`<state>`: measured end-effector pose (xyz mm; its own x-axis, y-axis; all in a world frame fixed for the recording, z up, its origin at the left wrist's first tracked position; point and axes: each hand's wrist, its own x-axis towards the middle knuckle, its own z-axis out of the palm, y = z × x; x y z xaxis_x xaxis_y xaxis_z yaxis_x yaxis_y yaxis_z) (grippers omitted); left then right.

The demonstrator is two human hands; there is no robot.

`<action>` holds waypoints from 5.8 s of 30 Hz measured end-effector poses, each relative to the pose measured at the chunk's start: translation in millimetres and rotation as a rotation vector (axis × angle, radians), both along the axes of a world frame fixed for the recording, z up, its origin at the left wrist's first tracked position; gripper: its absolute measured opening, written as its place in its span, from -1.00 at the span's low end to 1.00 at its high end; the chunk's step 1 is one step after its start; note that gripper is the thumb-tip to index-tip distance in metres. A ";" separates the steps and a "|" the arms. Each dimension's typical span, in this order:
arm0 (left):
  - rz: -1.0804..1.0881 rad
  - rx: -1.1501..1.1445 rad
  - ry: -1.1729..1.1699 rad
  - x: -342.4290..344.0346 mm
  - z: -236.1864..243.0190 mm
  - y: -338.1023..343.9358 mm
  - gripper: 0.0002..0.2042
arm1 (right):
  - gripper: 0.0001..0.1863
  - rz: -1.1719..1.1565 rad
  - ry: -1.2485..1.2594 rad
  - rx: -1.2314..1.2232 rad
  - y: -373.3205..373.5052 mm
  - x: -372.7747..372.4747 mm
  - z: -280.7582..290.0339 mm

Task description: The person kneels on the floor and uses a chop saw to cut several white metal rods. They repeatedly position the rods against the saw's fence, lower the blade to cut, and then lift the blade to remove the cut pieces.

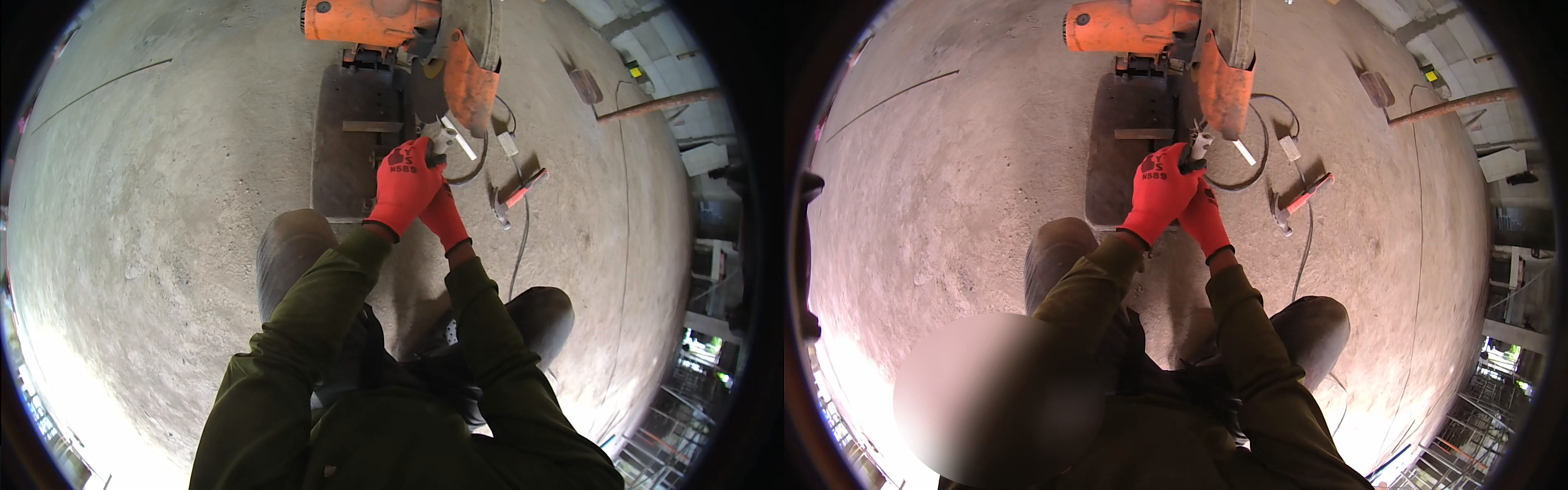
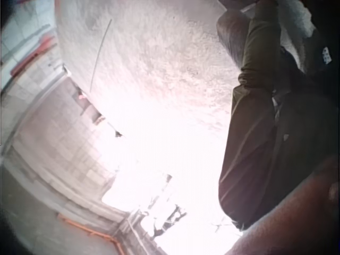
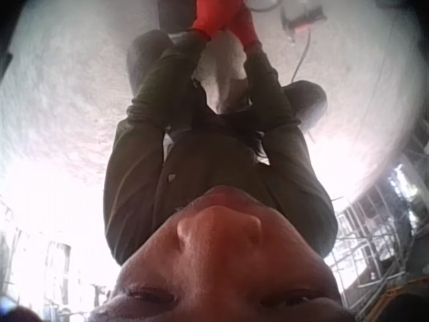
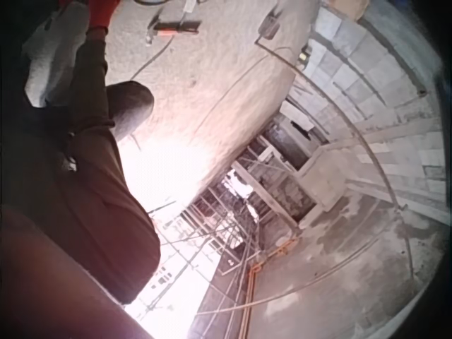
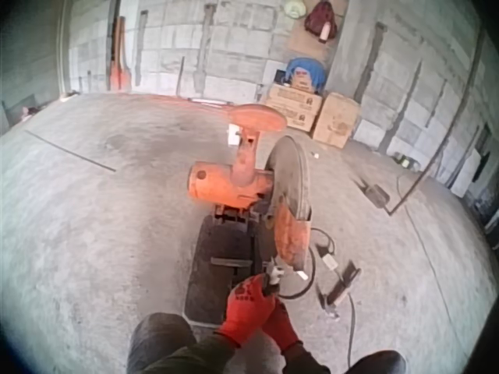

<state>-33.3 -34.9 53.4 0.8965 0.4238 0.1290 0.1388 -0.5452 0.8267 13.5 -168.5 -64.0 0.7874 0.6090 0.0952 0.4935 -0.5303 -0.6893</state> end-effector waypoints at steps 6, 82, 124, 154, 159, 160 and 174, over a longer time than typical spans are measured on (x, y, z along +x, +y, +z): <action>-0.037 0.036 0.021 -8.3 7.5 7.3 -0.52 | -0.54 0.211 -0.001 -0.190 -5.6 1.6 31.3; -0.058 0.092 0.068 -8.7 15.5 17.9 -0.52 | -0.26 -0.124 0.147 0.010 45.4 -42.9 22.2; -0.057 -1.014 -0.026 -9.0 -20.3 76.8 -0.65 | -0.54 -0.456 -0.485 0.023 21.4 -37.7 76.7; 0.088 0.051 -0.083 -0.4 2.5 1.8 -0.44 | -0.47 -0.109 0.030 0.203 26.6 -38.3 15.5; 0.058 0.057 -0.098 -0.6 6.9 -8.5 -0.45 | -0.42 -0.062 0.037 0.100 3.6 -31.2 -21.3; 0.057 0.071 -0.103 -0.2 6.5 -8.9 -0.45 | -0.42 -0.047 0.063 0.123 3.7 -30.9 -18.2; 0.055 0.129 -0.070 3.2 2.7 3.7 -0.45 | -0.47 0.047 0.243 0.073 34.1 -35.9 11.4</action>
<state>-30.2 -31.2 56.2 0.8596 0.4475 0.2467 0.1158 -0.6408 0.7589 -22.4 -134.4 -52.7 0.7634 0.6441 -0.0485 0.3317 -0.4553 -0.8262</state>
